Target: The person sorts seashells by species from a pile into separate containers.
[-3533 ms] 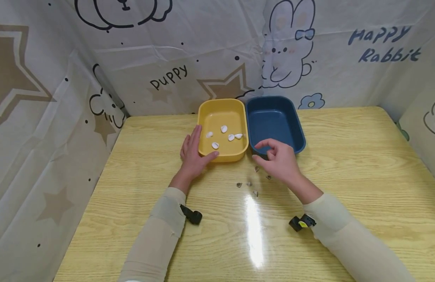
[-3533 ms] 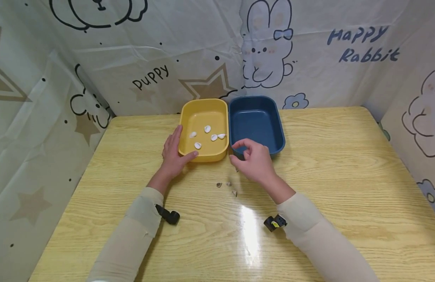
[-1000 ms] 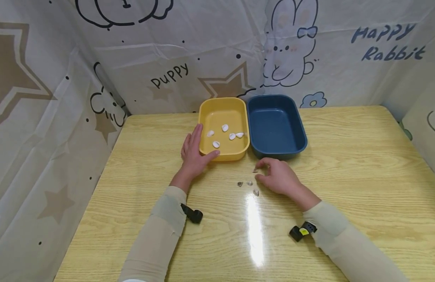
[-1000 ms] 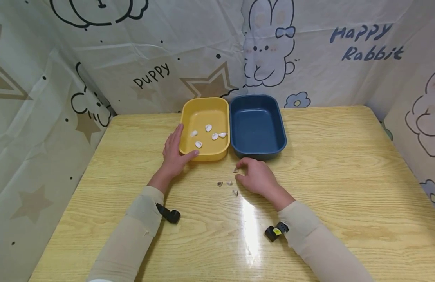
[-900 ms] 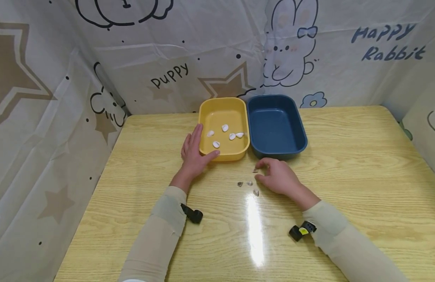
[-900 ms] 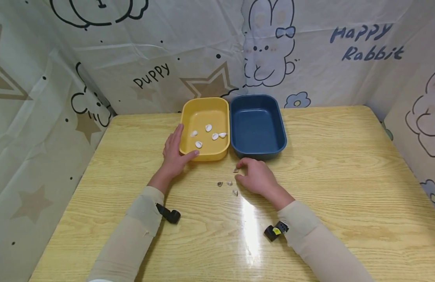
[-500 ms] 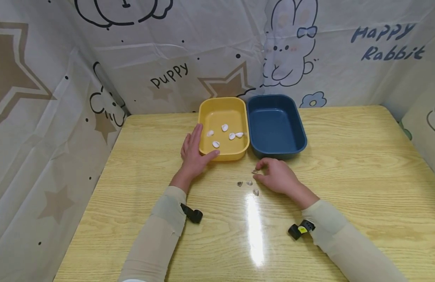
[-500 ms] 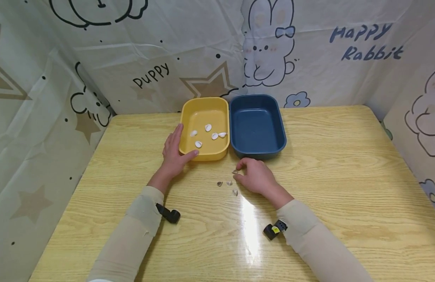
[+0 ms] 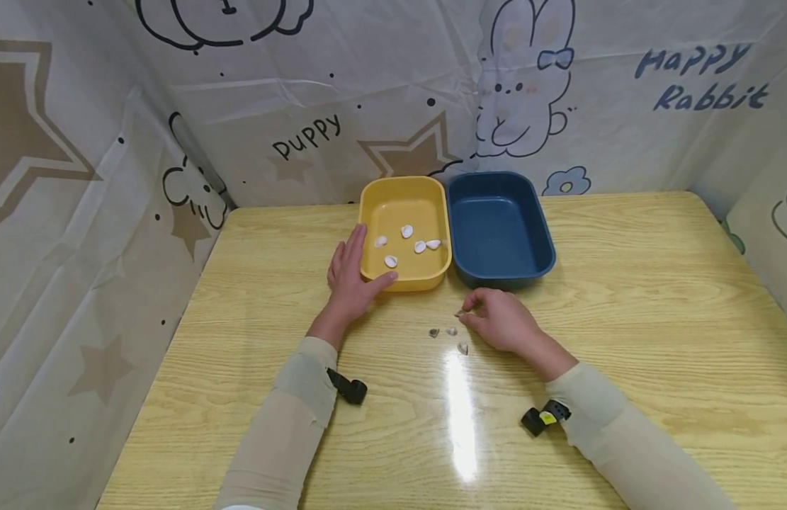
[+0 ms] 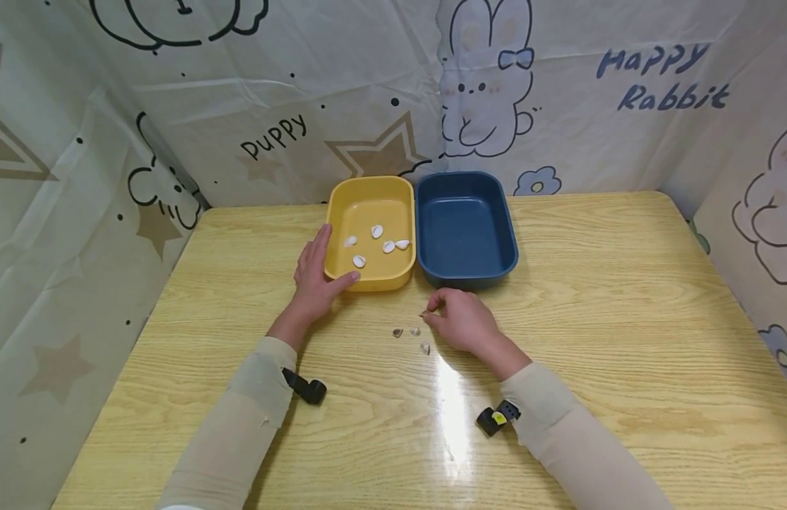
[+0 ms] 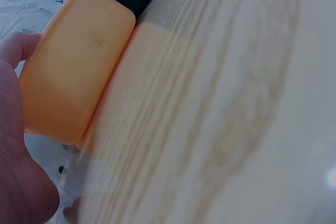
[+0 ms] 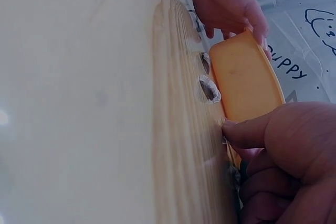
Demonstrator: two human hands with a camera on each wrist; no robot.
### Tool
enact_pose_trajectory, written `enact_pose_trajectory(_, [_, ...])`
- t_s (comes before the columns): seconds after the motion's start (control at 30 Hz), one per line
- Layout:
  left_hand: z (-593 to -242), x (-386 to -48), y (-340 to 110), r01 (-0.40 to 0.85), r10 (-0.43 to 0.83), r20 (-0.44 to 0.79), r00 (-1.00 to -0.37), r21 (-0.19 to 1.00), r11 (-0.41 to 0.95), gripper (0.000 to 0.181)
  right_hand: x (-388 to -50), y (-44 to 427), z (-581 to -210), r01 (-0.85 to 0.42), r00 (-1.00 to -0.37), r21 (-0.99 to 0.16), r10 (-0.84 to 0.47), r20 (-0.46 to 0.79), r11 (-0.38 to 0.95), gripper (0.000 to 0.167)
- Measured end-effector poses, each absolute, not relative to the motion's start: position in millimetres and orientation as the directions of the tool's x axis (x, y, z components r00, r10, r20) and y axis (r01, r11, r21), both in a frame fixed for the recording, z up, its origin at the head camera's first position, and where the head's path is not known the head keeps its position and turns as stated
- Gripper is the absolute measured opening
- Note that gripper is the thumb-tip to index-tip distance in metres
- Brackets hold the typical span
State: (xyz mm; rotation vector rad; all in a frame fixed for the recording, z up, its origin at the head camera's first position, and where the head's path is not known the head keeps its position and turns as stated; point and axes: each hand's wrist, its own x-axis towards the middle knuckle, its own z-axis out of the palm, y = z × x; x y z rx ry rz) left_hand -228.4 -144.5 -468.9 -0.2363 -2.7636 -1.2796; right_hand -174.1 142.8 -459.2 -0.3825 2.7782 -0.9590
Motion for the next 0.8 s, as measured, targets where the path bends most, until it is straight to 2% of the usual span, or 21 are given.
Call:
enact_pose_trajectory(0.43, [-468,-228,-144,0.170,0.101,0.137,-0.985,0.746,0.644,0.100,-168,147,-455,-0.152,-0.953,-0.666,-0.288,-0.099,0.730,0.017])
enact_pose_trajectory(0.63, [-469,-228,-145,0.171,0.103,0.137,-0.985,0.743,0.647,0.100,-163,147,-443,-0.146,-0.950,-0.687,-0.295,-0.104,0.712,0.017])
enact_pose_trajectory(0.8, [-469,-229,-145,0.176,0.107,0.141,-0.984,0.746,0.643,0.100,-159,146,-428,-0.171,-0.954,-0.692,-0.293,-0.060,0.701,0.018])
